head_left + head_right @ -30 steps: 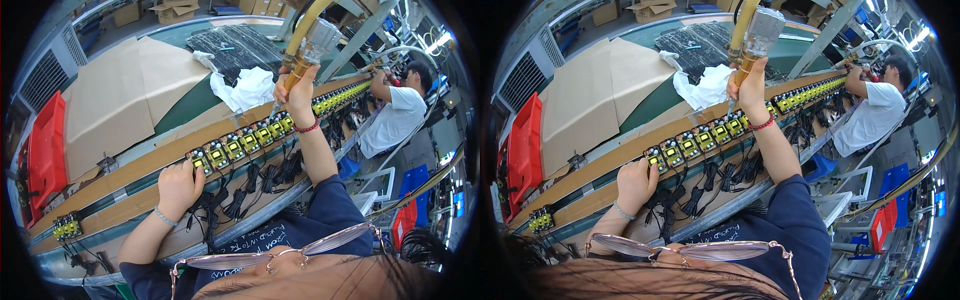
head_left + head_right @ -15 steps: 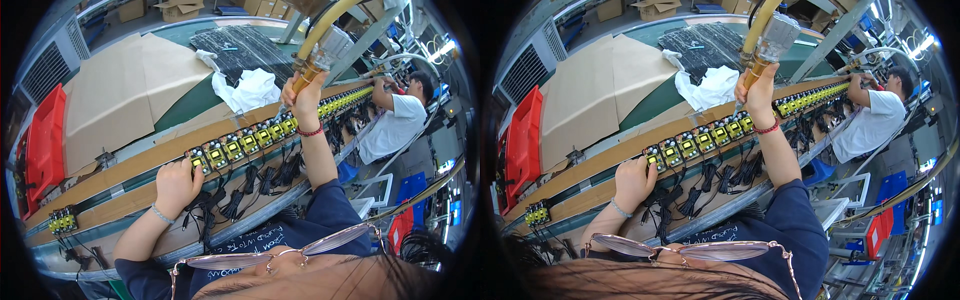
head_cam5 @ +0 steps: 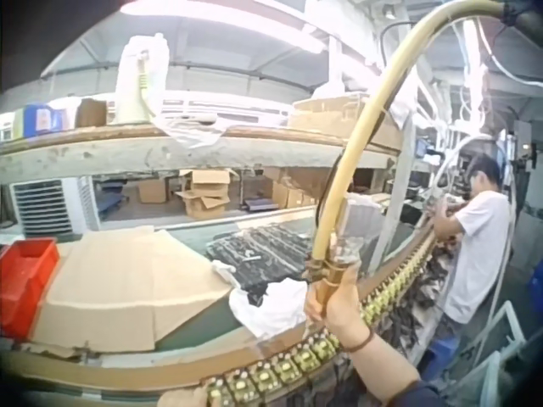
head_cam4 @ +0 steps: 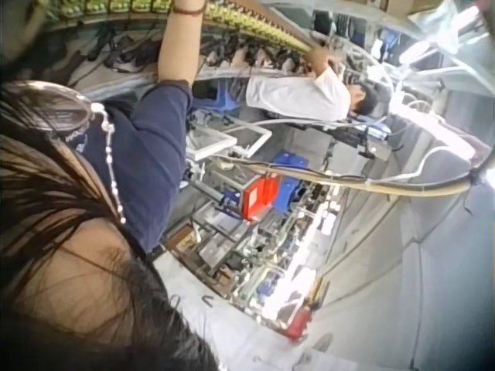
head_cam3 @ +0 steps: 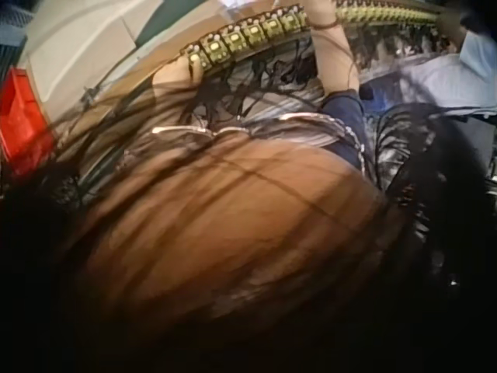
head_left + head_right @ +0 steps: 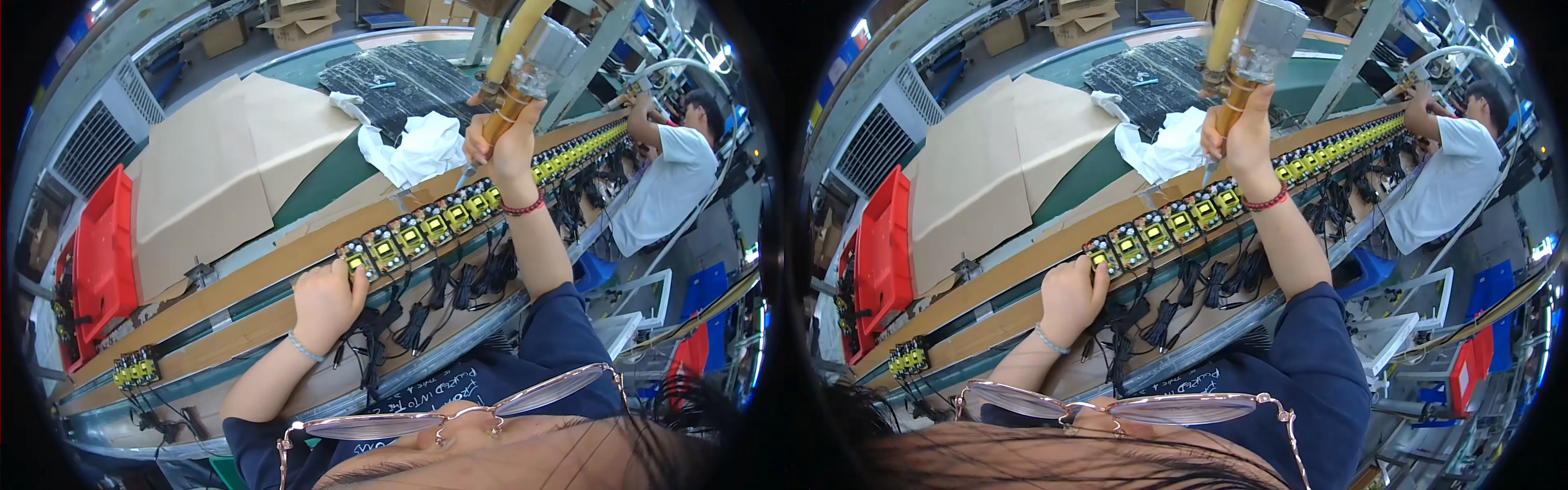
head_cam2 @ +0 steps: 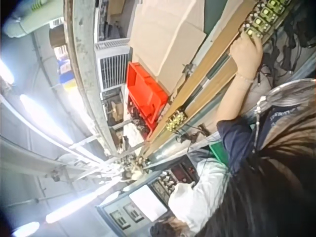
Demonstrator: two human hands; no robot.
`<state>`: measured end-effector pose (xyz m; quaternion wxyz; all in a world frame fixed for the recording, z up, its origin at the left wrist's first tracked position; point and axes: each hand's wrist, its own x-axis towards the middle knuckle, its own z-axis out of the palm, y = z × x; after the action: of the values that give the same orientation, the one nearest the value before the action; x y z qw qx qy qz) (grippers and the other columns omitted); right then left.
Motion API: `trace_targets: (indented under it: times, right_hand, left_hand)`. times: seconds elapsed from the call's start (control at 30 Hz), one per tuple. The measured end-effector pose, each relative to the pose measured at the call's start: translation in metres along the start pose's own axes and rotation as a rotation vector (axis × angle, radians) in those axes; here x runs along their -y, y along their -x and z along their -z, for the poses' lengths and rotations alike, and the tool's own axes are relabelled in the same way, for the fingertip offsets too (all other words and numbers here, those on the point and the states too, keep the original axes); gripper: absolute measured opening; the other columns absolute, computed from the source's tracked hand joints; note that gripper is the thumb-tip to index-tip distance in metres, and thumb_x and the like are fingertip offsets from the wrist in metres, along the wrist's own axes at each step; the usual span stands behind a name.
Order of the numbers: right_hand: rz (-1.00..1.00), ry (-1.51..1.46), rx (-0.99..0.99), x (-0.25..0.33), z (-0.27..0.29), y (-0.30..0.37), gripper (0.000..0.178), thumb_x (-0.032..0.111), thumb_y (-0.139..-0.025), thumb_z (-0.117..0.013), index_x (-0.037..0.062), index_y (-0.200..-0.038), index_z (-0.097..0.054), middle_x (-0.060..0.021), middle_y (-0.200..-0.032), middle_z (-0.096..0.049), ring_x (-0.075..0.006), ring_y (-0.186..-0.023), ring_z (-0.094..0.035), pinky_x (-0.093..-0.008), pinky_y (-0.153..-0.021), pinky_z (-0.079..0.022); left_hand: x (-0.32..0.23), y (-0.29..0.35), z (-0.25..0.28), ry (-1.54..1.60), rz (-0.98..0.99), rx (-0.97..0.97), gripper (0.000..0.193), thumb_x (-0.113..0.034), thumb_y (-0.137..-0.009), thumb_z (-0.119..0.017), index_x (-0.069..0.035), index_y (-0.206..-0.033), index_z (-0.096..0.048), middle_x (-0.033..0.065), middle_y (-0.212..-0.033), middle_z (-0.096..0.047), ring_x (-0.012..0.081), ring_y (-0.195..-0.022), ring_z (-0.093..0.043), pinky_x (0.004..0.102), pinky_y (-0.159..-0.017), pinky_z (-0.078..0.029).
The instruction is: Applying adhesive or paste to small electronic components on a production line using a manual dispenser.
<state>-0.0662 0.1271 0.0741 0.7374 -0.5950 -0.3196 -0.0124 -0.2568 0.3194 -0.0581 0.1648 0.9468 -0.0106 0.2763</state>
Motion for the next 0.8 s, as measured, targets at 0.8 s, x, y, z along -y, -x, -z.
trace_targets:
  times: [0.8]
  right_hand:
    - [0.014,0.083,0.025,-0.028,-0.024,0.009,0.073,0.074,-0.083,-0.012,0.0078,-0.067,-0.039,-0.0012,-0.042,-0.035,-0.0107,-0.033,-0.036,-0.0245,-0.035,-0.032]
  left_hand:
    - [0.007,0.000,0.000,0.023,-0.044,-0.025,0.029,-0.025,-0.084,-0.057,-0.004,-0.065,-0.049,0.0130,-0.056,-0.052,0.0307,-0.053,-0.052,0.0413,-0.053,-0.040]
